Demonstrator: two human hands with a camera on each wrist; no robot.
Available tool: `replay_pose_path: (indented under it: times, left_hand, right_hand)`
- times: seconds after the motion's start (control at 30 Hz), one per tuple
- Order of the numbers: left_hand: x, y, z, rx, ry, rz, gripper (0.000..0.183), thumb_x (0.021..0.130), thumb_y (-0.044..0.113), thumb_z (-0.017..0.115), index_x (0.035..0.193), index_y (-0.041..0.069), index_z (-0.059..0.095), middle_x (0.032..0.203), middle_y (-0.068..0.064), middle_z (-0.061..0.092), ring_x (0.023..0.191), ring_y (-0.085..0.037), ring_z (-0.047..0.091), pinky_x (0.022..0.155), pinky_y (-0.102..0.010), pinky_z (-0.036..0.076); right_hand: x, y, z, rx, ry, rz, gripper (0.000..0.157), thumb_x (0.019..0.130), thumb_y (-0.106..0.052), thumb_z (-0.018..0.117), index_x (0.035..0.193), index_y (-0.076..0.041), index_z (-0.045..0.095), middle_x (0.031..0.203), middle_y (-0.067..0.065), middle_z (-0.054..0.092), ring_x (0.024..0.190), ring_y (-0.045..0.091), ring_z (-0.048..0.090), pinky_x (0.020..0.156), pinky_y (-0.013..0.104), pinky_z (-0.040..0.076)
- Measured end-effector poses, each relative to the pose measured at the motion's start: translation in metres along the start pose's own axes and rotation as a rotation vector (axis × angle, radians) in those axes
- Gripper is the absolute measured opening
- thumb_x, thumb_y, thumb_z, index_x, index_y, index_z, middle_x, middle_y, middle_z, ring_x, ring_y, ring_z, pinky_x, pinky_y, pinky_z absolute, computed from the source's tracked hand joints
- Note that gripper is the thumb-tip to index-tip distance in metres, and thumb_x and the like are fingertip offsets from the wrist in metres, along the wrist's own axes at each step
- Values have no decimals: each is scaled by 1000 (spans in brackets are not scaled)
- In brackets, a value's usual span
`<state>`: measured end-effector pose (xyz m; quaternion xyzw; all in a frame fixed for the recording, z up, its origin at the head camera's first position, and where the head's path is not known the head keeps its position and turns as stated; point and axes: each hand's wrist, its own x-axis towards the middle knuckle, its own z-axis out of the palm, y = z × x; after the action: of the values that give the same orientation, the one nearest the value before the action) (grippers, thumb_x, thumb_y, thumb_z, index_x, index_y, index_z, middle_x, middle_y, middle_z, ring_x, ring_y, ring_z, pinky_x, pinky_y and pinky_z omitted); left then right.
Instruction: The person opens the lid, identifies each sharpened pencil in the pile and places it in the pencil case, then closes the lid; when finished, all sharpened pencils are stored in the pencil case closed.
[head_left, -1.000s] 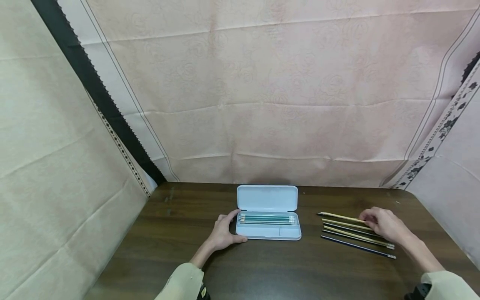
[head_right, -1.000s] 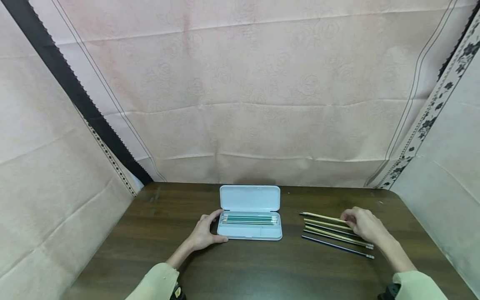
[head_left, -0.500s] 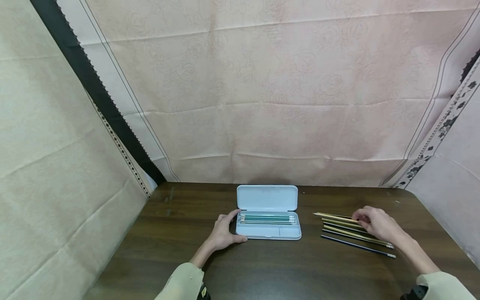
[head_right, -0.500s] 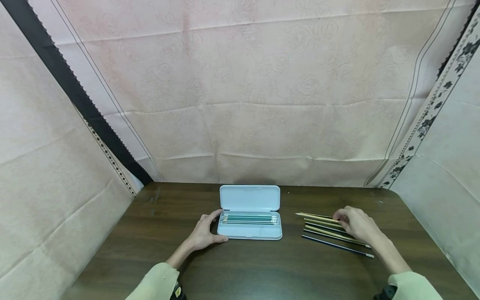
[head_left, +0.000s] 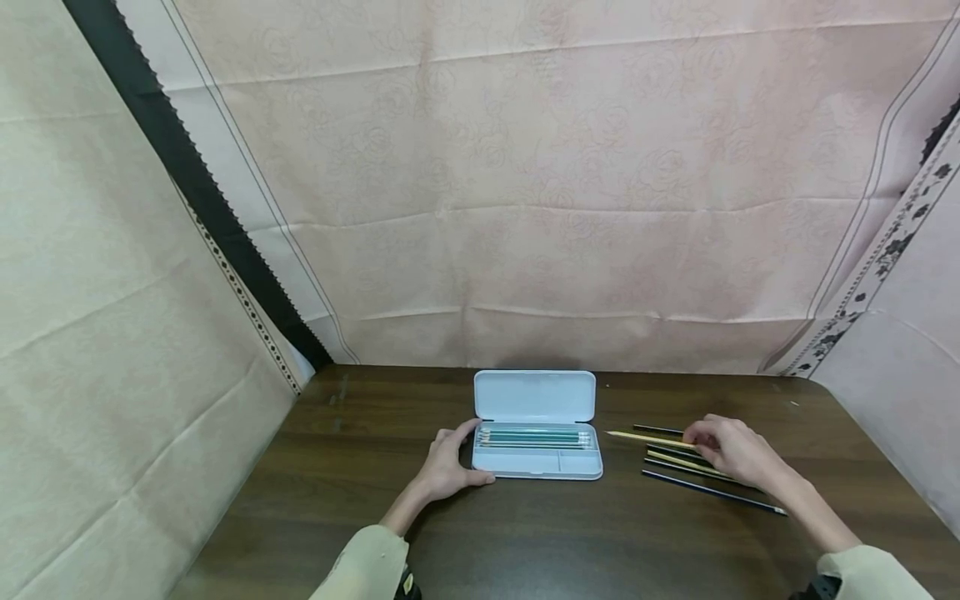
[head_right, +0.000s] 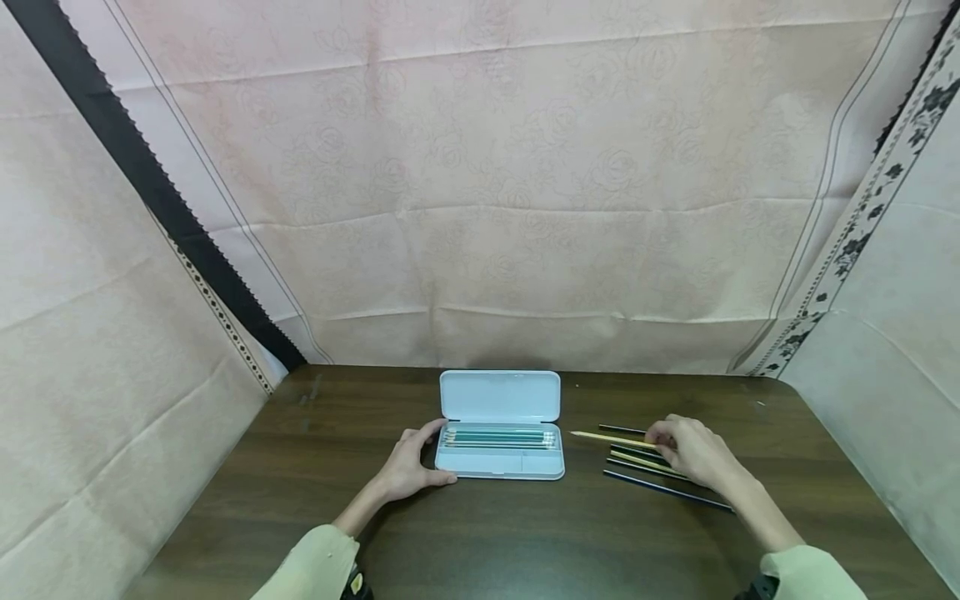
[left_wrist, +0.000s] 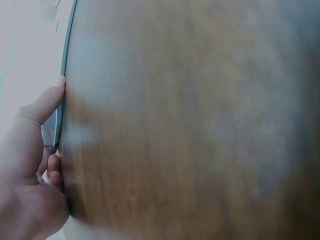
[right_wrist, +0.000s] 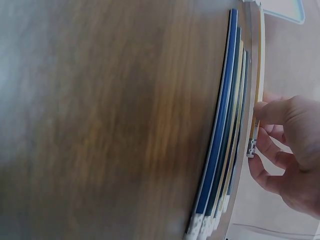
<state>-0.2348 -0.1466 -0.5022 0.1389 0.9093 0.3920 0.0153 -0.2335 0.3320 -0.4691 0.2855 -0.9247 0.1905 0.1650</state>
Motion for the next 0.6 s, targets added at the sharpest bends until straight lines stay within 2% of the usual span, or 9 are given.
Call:
replay_pose_path:
  times: [0.17,0.43,0.6]
  left_hand:
    - [0,0,0,-2,-5,5,93,74,37,90,151,14,43,131,-14,49,118,-29,41,95,-52,40]
    - [0,-1,0,-1,-4,0,93,74,37,90,151,15,43,132,-14,49,119,-30,41,95,-52,40]
    - [0,-1,0,-4,-3,-4,93,74,37,90,151,15,43,132,-14,48,120,-31,40,95,-53,40]
  right_hand:
    - [5,-6,2,23,-39,26,26,79,6,78,89,-17,71,81,-15,56,70,0,50,56,28,43]
    - [14,-15,12,69,43,-100,28,73,10,80,86,-14,71,79,-12,59,69,-1,52,56,28,44]
    - [21,-25,14,89,-1,-72,22,79,4,80,89,-14,72,80,-9,60,70,0,53,58,29,46]
